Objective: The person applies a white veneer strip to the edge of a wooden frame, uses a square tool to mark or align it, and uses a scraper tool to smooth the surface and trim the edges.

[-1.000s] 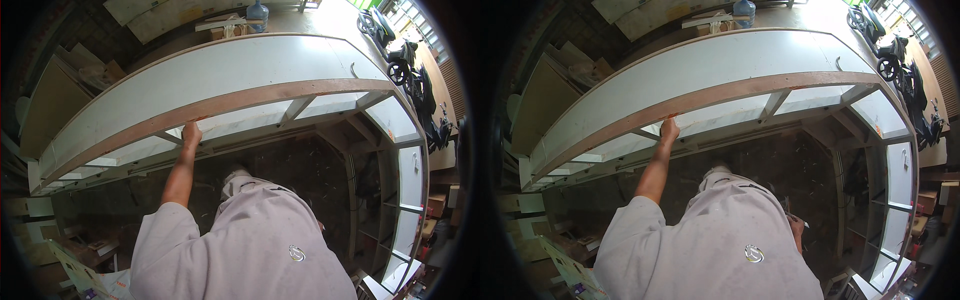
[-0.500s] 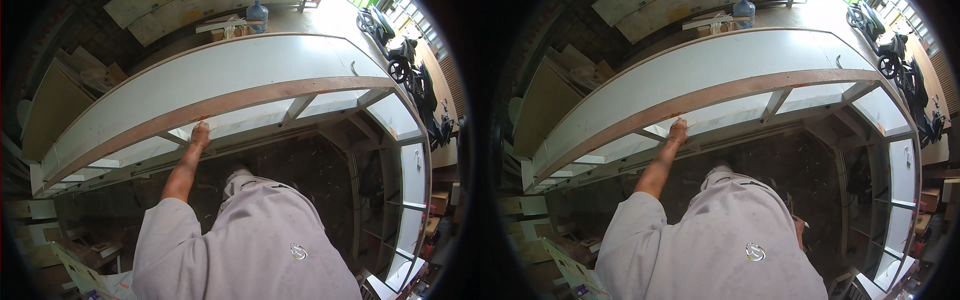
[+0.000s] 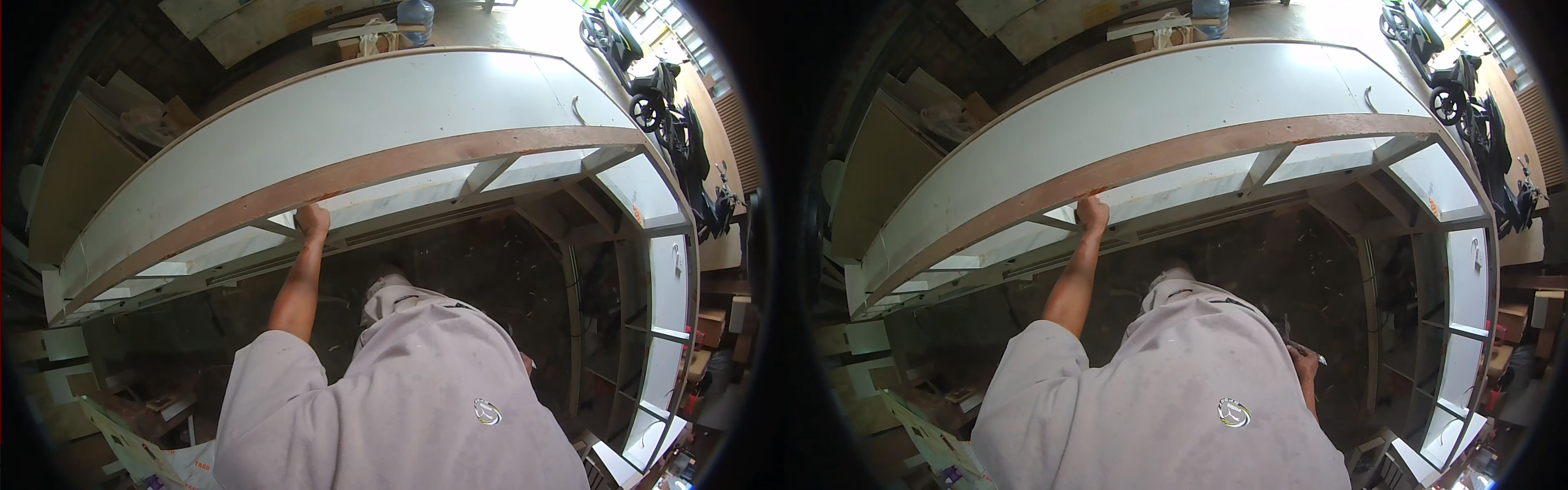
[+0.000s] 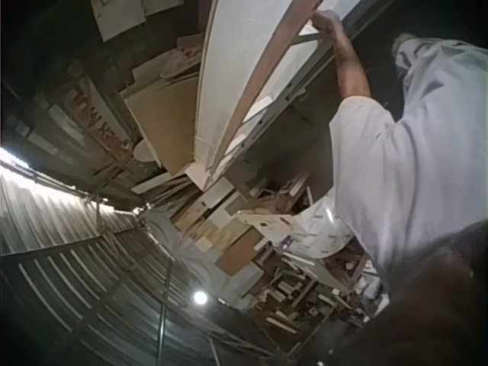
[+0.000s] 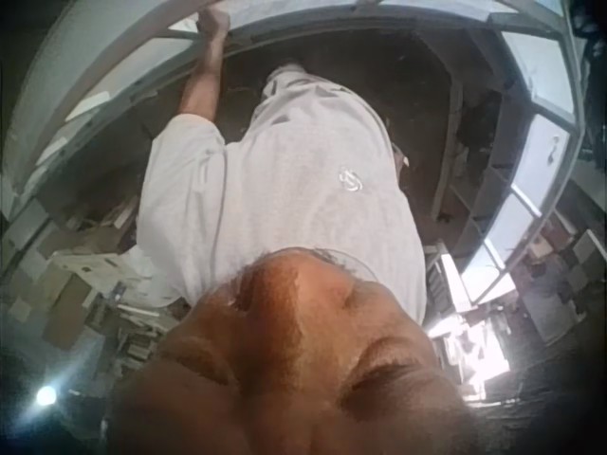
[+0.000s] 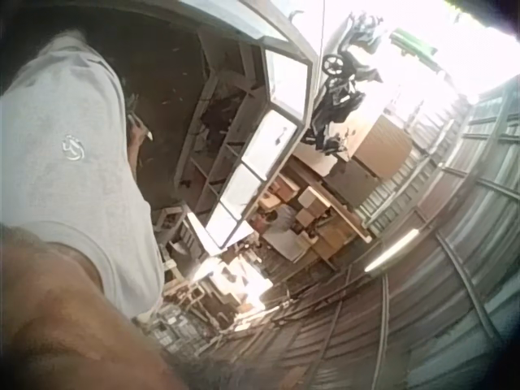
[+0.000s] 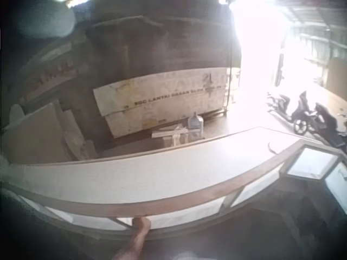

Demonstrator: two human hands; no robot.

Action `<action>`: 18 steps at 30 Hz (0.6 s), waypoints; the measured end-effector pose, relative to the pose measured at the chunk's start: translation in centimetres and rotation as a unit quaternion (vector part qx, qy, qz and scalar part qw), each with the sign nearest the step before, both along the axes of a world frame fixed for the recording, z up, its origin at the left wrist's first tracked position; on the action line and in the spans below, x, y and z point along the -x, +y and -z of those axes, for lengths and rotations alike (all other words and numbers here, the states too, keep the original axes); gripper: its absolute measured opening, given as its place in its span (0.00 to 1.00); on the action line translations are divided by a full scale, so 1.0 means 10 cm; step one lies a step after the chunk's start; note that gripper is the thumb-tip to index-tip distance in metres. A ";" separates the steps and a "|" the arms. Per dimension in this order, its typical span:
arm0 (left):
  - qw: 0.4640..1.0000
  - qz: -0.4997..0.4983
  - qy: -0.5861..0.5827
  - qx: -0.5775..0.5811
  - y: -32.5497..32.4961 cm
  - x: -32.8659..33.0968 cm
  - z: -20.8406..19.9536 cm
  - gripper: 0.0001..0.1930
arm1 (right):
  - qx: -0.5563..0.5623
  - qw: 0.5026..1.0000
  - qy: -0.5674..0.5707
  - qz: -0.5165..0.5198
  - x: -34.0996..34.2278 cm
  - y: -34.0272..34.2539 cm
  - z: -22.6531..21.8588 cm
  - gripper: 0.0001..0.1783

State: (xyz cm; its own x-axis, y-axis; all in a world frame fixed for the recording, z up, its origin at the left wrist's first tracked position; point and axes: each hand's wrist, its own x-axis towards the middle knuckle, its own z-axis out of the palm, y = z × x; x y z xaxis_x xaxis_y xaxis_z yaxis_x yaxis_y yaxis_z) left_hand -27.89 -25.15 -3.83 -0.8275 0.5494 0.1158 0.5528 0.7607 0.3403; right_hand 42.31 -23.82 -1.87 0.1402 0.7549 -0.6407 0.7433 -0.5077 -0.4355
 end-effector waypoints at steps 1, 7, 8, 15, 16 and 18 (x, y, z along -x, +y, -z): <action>0.999 0.008 -0.033 -0.038 0.04 -0.23 -0.06 0.10 | -0.003 1.000 -0.007 0.017 -0.01 -0.03 -0.09 0.30; 0.949 0.241 -0.188 -0.071 -0.27 -1.68 -0.48 0.06 | -0.005 1.000 -0.013 -0.016 -0.16 0.02 0.23 0.29; 0.940 0.235 -0.247 -0.026 -0.41 -1.83 -0.45 0.08 | -0.005 0.999 -0.016 -0.027 -0.18 0.03 0.29 0.29; 0.922 0.046 -0.239 0.302 -1.87 -1.57 0.55 0.20 | -0.026 0.993 -0.025 -0.113 -0.12 0.18 0.43 0.29; 0.932 0.023 -0.189 0.309 -2.02 -1.55 0.56 0.19 | -0.031 0.991 -0.029 -0.124 -0.09 0.20 0.42 0.29; 0.916 0.002 -0.250 0.313 -2.17 -1.35 0.53 0.18 | -0.038 0.991 -0.003 -0.126 0.05 0.29 0.32 0.29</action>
State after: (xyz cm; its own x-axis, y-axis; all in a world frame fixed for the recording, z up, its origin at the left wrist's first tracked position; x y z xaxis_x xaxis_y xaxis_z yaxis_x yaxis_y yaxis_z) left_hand -14.37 -46.84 -9.14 -0.6886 0.3815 -0.6167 0.4497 0.8918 0.0496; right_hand 41.82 -20.87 -5.06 -0.0561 0.8119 -0.5810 0.8450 -0.2714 -0.4608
